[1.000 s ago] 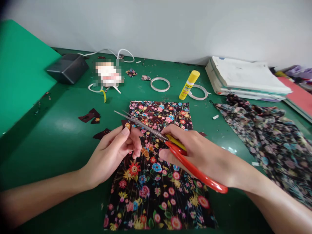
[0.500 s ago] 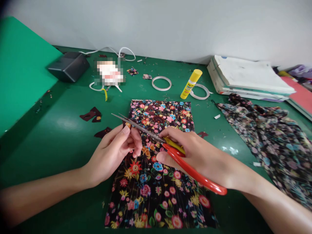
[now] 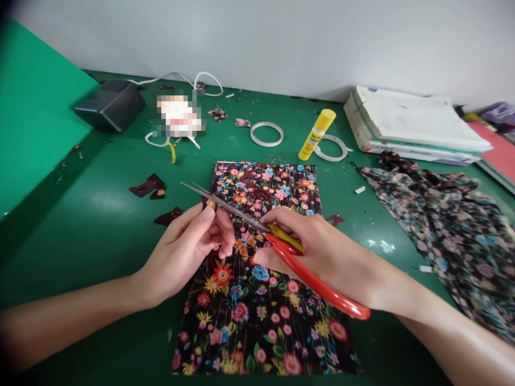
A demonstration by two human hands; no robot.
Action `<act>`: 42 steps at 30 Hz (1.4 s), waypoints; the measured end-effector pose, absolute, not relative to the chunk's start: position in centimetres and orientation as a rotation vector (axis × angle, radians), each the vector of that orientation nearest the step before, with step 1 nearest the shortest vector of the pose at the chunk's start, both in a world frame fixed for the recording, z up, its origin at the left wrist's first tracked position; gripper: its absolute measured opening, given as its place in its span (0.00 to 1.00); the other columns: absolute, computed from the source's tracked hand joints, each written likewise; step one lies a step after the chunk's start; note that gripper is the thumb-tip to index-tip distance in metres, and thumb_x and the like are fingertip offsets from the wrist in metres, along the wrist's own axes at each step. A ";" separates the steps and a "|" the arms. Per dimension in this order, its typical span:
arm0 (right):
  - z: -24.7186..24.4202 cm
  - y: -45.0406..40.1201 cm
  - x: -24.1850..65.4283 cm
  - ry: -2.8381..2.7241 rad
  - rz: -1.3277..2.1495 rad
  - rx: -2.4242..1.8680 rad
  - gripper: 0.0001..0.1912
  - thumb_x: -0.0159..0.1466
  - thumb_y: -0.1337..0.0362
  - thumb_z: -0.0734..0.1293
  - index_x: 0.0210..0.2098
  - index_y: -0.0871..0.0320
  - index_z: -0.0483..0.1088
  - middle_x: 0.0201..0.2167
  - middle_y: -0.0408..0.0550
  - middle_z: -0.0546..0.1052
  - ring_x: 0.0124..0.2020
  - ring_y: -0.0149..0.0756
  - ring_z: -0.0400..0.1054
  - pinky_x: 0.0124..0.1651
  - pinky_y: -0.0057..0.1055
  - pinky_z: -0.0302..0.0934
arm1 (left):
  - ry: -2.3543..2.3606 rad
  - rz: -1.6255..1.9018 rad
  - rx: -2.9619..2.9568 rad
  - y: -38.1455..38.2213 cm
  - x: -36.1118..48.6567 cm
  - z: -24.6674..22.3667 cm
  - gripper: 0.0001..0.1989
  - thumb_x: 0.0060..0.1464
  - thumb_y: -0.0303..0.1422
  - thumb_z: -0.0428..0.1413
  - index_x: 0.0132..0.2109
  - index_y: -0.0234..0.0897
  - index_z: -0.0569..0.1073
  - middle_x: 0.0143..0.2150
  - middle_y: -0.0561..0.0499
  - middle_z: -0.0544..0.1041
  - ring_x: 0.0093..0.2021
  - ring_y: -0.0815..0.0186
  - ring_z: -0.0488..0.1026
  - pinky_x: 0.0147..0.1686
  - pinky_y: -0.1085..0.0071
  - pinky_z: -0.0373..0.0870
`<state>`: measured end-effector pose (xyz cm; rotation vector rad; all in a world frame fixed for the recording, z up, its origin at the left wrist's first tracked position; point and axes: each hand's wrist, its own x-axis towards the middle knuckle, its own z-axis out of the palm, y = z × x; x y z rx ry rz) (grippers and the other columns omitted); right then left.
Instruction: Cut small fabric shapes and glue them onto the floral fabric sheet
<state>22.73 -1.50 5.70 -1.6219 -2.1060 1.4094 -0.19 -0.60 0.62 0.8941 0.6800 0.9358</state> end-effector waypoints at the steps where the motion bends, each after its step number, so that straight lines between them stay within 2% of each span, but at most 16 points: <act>1: 5.7 -1.5 22.7 -2.095 1.426 -1.619 0.21 0.66 0.46 0.68 0.50 0.52 0.68 0.33 0.44 0.77 0.28 0.34 0.68 0.27 0.27 0.59 | 0.683 0.939 0.895 -0.6 -0.2 0.6 0.15 0.69 0.40 0.52 0.36 0.36 0.75 0.29 0.51 0.75 0.30 0.69 0.71 0.30 0.75 0.70; 9: 5.7 -1.4 22.6 -2.065 1.430 -1.614 0.20 0.66 0.44 0.67 0.48 0.51 0.68 0.26 0.39 0.69 0.25 0.30 0.56 0.25 0.25 0.51 | 0.640 0.956 0.868 -0.5 -0.1 0.5 0.16 0.70 0.38 0.50 0.36 0.36 0.76 0.29 0.52 0.76 0.30 0.71 0.73 0.31 0.77 0.70; 15: 5.4 -1.4 22.6 -2.067 1.473 -1.610 0.20 0.64 0.46 0.69 0.48 0.49 0.67 0.28 0.38 0.70 0.25 0.30 0.60 0.25 0.25 0.54 | 0.648 0.956 0.870 -0.5 -0.1 0.4 0.16 0.70 0.39 0.51 0.37 0.36 0.76 0.29 0.52 0.76 0.30 0.71 0.72 0.30 0.76 0.70; 25: 5.5 -1.5 22.8 -2.059 1.446 -1.640 0.21 0.64 0.45 0.70 0.49 0.49 0.68 0.30 0.39 0.72 0.27 0.31 0.60 0.25 0.26 0.53 | 0.651 0.945 0.861 -0.5 -0.1 0.4 0.15 0.70 0.38 0.51 0.37 0.36 0.76 0.30 0.52 0.77 0.30 0.72 0.73 0.31 0.77 0.70; 32: 5.7 -1.5 22.5 -1.997 1.505 -1.632 0.25 0.62 0.43 0.71 0.50 0.52 0.69 0.34 0.44 0.76 0.30 0.34 0.65 0.26 0.26 0.54 | 0.657 0.944 0.868 -0.5 -0.2 0.3 0.15 0.70 0.39 0.51 0.38 0.36 0.75 0.30 0.52 0.77 0.30 0.72 0.73 0.31 0.77 0.70; 38: 5.5 -1.5 22.7 -2.015 1.473 -1.626 0.25 0.62 0.43 0.70 0.51 0.53 0.70 0.33 0.44 0.75 0.28 0.33 0.64 0.25 0.26 0.50 | 0.655 0.941 0.868 -0.5 -0.2 0.2 0.15 0.70 0.39 0.51 0.38 0.36 0.76 0.30 0.52 0.77 0.31 0.71 0.73 0.31 0.76 0.70; 42: 5.4 -1.5 22.8 -2.023 1.452 -1.645 0.24 0.62 0.43 0.71 0.49 0.51 0.69 0.30 0.40 0.72 0.27 0.31 0.58 0.26 0.27 0.49 | 0.649 0.934 0.868 -0.5 -0.1 0.1 0.15 0.70 0.39 0.50 0.38 0.36 0.76 0.31 0.52 0.77 0.31 0.72 0.73 0.32 0.76 0.70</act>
